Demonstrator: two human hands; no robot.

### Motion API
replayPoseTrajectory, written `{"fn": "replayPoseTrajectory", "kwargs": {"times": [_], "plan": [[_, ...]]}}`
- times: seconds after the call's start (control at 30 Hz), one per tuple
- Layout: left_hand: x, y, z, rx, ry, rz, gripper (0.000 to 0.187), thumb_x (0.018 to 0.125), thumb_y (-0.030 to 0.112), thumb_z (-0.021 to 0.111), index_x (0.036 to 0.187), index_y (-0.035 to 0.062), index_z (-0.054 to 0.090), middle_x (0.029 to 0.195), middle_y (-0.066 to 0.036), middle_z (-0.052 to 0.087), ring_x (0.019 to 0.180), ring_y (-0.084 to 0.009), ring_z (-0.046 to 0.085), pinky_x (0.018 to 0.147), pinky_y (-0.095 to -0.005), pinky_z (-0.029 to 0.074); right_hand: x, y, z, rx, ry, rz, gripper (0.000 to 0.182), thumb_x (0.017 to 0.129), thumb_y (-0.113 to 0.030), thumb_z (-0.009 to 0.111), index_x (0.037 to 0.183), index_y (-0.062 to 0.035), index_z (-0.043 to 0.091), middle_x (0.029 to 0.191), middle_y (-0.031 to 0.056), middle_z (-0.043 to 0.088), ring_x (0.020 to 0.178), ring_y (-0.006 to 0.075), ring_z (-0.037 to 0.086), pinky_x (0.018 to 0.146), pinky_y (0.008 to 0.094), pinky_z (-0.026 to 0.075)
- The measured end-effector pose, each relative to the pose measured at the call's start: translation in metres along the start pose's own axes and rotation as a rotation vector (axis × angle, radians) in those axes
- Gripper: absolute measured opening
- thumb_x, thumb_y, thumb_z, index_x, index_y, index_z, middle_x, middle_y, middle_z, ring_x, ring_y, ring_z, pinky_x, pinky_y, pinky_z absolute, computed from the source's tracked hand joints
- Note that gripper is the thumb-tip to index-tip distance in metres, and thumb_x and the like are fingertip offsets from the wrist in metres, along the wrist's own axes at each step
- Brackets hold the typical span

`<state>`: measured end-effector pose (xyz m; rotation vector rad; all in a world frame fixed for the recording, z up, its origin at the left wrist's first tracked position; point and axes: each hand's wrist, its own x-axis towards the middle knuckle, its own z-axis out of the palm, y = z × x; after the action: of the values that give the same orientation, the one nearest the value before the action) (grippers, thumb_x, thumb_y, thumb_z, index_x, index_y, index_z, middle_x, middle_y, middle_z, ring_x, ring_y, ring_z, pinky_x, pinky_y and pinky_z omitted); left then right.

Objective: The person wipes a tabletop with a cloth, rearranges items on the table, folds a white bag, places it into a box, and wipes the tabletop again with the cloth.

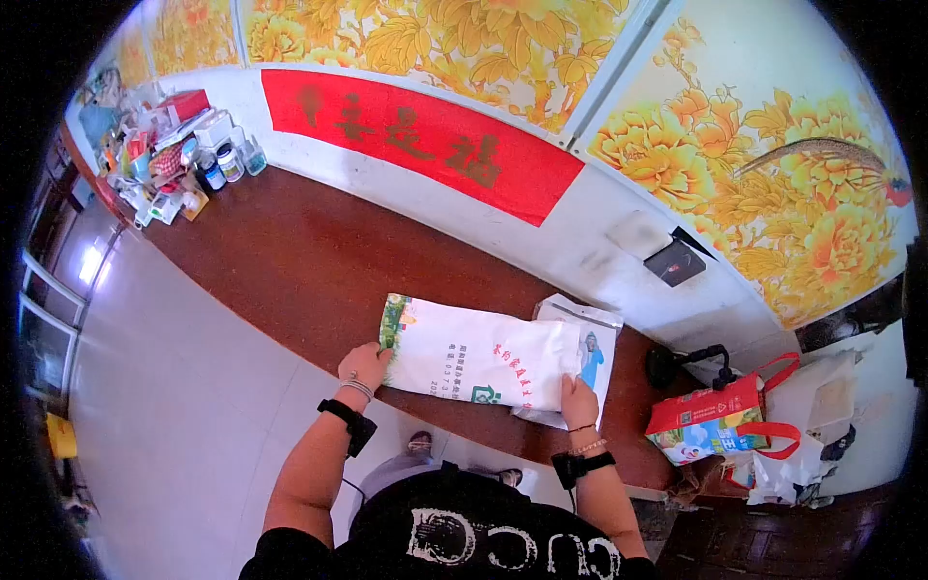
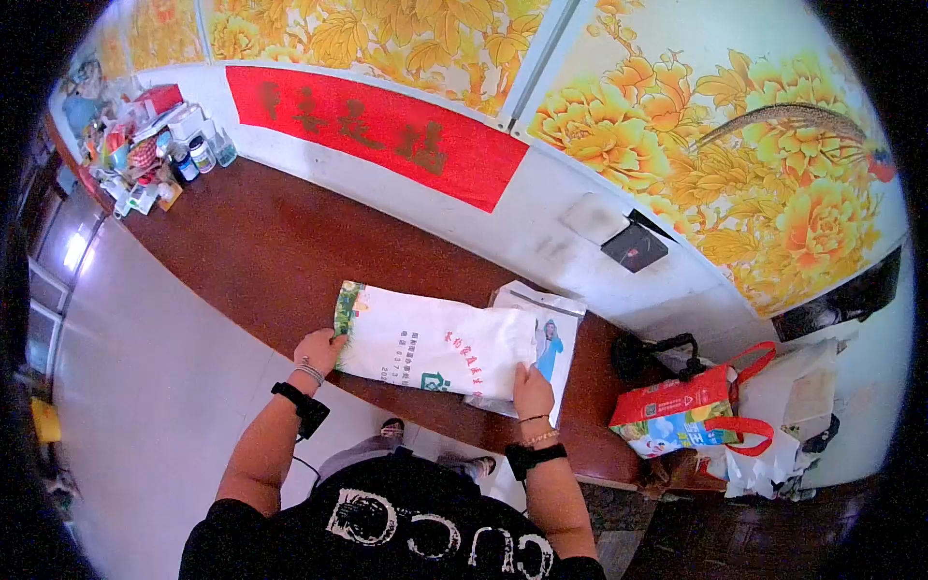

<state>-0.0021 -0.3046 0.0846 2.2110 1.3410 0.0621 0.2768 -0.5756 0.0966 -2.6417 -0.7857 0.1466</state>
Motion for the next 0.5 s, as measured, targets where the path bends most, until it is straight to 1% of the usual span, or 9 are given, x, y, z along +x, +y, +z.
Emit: {"fn": "replayPoseTrajectory", "kwargs": {"times": [0.07,0.13,0.17,0.23,0.27,0.33,0.4,0.43,0.5], "plan": [[-0.002,0.009,-0.004,0.018,-0.011,-0.030,0.037,0.085,0.039,0.049,0.089,0.0031,0.056,0.085,-0.020,0.061,0.085,-0.0359,0.058,0.073,-0.0437,0.045,0.001,0.003,0.004,-0.032,0.001,-0.006,0.045,0.089,-0.039,0.043,0.073,0.0011,0.054,0.073,0.0249,0.058,0.070,0.0426,0.055,0.062,0.0478,0.042],[-0.008,0.022,-0.015,0.067,-0.099,-0.174,0.039,0.082,0.038,0.053,0.104,0.0055,0.055,0.098,-0.017,0.059,0.096,-0.0311,0.056,0.079,-0.0428,0.043,-0.002,0.008,0.009,0.003,0.013,0.017,0.044,0.089,-0.039,0.043,0.074,0.0013,0.053,0.074,0.0252,0.057,0.071,0.0426,0.055,0.063,0.0474,0.042],[-0.010,0.024,-0.014,0.061,-0.097,-0.176,0.039,0.082,0.038,0.053,0.104,0.0055,0.055,0.098,-0.017,0.059,0.096,-0.0311,0.056,0.079,-0.0428,0.043,-0.003,0.009,0.009,-0.001,0.014,0.012,0.044,0.089,-0.039,0.043,0.074,0.0013,0.053,0.074,0.0252,0.057,0.071,0.0426,0.055,0.063,0.0474,0.042],[-0.014,0.029,-0.012,0.164,0.244,0.074,0.049,0.081,0.036,0.054,0.121,0.0083,0.047,0.123,-0.016,0.047,0.116,-0.0285,0.044,0.093,-0.0449,0.035,-0.005,0.009,0.009,0.041,0.019,0.018,0.044,0.088,-0.039,0.043,0.075,0.0017,0.053,0.075,0.0254,0.057,0.071,0.0427,0.055,0.063,0.0473,0.042],[-0.015,0.037,-0.009,0.162,0.245,0.075,0.049,0.081,0.036,0.054,0.121,0.0083,0.047,0.123,-0.016,0.047,0.116,-0.0285,0.044,0.093,-0.0449,0.035,-0.004,0.008,0.009,0.040,0.020,0.016,0.044,0.088,-0.039,0.043,0.075,0.0017,0.053,0.075,0.0254,0.057,0.071,0.0427,0.055,0.063,0.0473,0.042],[-0.018,0.063,0.003,0.388,0.424,0.457,0.057,0.080,0.036,0.054,0.129,0.0101,0.041,0.140,-0.014,0.029,0.129,-0.0286,0.025,0.103,-0.0491,0.021,-0.004,0.009,0.006,0.029,-0.005,0.004,0.043,0.088,-0.038,0.044,0.075,0.0020,0.053,0.074,0.0257,0.057,0.072,0.0431,0.055,0.064,0.0474,0.042],[-0.026,0.099,0.019,0.278,0.213,0.599,0.057,0.083,0.039,0.050,0.131,0.0113,0.039,0.142,-0.013,0.025,0.132,-0.0298,0.019,0.106,-0.0513,0.013,-0.005,0.009,0.006,0.047,-0.002,-0.004,0.043,0.088,-0.038,0.044,0.075,0.0022,0.053,0.074,0.0257,0.057,0.072,0.0433,0.055,0.064,0.0474,0.042],[-0.030,0.111,0.027,0.274,0.215,0.605,0.057,0.083,0.039,0.050,0.131,0.0113,0.039,0.142,-0.013,0.025,0.132,-0.0298,0.019,0.106,-0.0513,0.013,-0.004,0.009,0.006,0.066,-0.002,-0.017,0.043,0.088,-0.038,0.045,0.075,0.0023,0.053,0.074,0.0258,0.057,0.072,0.0434,0.054,0.064,0.0475,0.042],[-0.032,0.127,0.048,0.185,0.188,0.692,0.057,0.085,0.042,0.046,0.133,0.0128,0.038,0.143,-0.011,0.024,0.133,-0.0292,0.016,0.106,-0.0521,0.008,-0.001,0.012,0.010,0.022,-0.069,0.032,0.044,0.089,-0.041,0.041,0.080,0.0004,0.055,0.082,0.0248,0.059,0.077,0.0425,0.056,0.067,0.0487,0.044]]}}
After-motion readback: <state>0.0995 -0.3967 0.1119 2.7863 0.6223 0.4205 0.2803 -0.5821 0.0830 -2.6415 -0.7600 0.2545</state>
